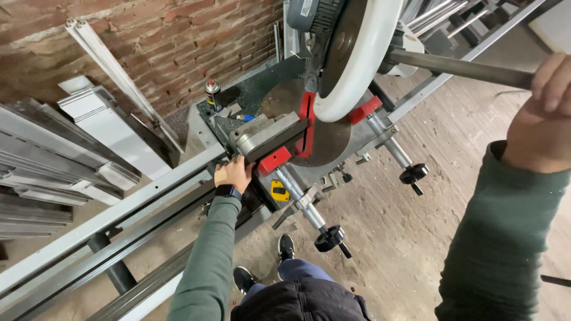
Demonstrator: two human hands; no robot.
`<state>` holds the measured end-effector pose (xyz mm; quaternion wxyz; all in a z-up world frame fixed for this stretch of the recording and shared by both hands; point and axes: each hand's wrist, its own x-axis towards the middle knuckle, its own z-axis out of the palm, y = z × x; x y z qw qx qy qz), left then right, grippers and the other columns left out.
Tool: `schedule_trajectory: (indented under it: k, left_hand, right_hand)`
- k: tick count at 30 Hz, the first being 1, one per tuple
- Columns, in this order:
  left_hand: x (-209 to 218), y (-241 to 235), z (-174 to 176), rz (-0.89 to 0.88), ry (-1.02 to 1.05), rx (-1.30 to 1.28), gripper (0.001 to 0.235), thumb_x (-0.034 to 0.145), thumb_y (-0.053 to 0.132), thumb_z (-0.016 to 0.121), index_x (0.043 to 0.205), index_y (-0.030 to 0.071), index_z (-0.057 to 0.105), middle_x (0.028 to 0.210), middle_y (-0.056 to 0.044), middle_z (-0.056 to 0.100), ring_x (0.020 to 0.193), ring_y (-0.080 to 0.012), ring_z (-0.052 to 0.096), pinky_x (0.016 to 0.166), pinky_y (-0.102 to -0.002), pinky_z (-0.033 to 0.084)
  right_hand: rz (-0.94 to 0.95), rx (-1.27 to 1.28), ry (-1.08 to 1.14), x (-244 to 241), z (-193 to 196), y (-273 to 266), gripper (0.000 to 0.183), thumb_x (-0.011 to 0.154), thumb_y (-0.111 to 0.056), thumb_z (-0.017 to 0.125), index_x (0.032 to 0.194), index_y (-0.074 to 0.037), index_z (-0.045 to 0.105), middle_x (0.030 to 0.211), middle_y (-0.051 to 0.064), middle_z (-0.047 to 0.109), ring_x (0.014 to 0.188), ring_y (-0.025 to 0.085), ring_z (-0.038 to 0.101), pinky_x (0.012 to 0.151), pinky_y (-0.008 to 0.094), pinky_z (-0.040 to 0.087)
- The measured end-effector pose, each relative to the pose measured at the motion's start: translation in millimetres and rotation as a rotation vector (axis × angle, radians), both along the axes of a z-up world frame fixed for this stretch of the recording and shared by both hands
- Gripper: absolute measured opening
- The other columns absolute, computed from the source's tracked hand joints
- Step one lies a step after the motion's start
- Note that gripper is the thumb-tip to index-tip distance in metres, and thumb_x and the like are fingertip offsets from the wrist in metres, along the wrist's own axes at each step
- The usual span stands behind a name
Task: Measuring and cutting metal profiles using a miter saw at a fabrication station.
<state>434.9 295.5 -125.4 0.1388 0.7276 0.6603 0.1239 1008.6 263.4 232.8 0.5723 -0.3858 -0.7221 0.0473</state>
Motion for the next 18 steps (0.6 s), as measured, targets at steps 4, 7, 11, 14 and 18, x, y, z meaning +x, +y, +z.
schedule_trajectory:
  k: [4, 7, 11, 14, 18]
  left_hand:
    - [-0.6, 1.8, -0.8, -0.011, -0.006, -0.032, 0.038, 0.099, 0.05, 0.055, 0.106, 0.013, 0.061, 0.103, -0.013, 0.075, 0.091, -0.0383, 0.072, 0.088, -0.057, 0.048]
    - [0.7, 2.5, -1.3, -0.003, -0.008, -0.007, 0.037, 0.096, 0.05, 0.057, 0.103, 0.013, 0.061, 0.102, -0.012, 0.075, 0.091, -0.0378, 0.072, 0.089, -0.059, 0.047]
    - [2.8, 4.6, -3.6, 0.0, 0.01, -0.052, 0.036, 0.098, 0.05, 0.057, 0.105, 0.015, 0.061, 0.103, -0.012, 0.075, 0.091, -0.0375, 0.072, 0.089, -0.056, 0.047]
    - [3.9, 4.6, -5.3, 0.04, -0.014, -0.046, 0.038, 0.095, 0.052, 0.058, 0.105, 0.015, 0.062, 0.103, -0.012, 0.075, 0.091, -0.0368, 0.072, 0.09, -0.057, 0.047]
    - [3.2, 1.5, 3.3, 0.023, 0.014, -0.098, 0.038, 0.097, 0.051, 0.056, 0.109, 0.015, 0.061, 0.1, -0.012, 0.076, 0.088, -0.0378, 0.073, 0.096, -0.06, 0.042]
  right_hand:
    - [0.229, 0.012, 0.084, -111.9, 43.6, -25.9, 0.059, 0.119, -0.049, 0.034, 0.071, -0.015, 0.03, 0.067, 0.0, 0.032, 0.054, 0.013, 0.031, 0.055, 0.025, 0.028]
    - [0.204, 0.007, 0.19, -100.2, 18.8, -38.5, 0.061, 0.12, -0.049, 0.037, 0.071, -0.013, 0.031, 0.064, -0.001, 0.027, 0.058, 0.014, 0.029, 0.059, 0.027, 0.026]
    - [0.154, 0.072, 0.204, -146.4, 28.5, -56.7, 0.057, 0.116, -0.051, 0.038, 0.074, -0.013, 0.033, 0.066, 0.004, 0.032, 0.056, 0.015, 0.029, 0.055, 0.028, 0.026]
    - [0.083, 0.084, 0.163, -185.2, 38.1, -68.2, 0.054, 0.111, -0.053, 0.039, 0.081, -0.009, 0.029, 0.06, 0.0, 0.027, 0.048, 0.012, 0.027, 0.053, 0.028, 0.025]
    - [-0.003, 0.094, 0.203, -195.8, 29.4, -80.0, 0.04, 0.107, -0.033, 0.049, 0.078, -0.016, 0.028, 0.055, 0.001, 0.025, 0.042, 0.015, 0.022, 0.048, 0.03, 0.023]
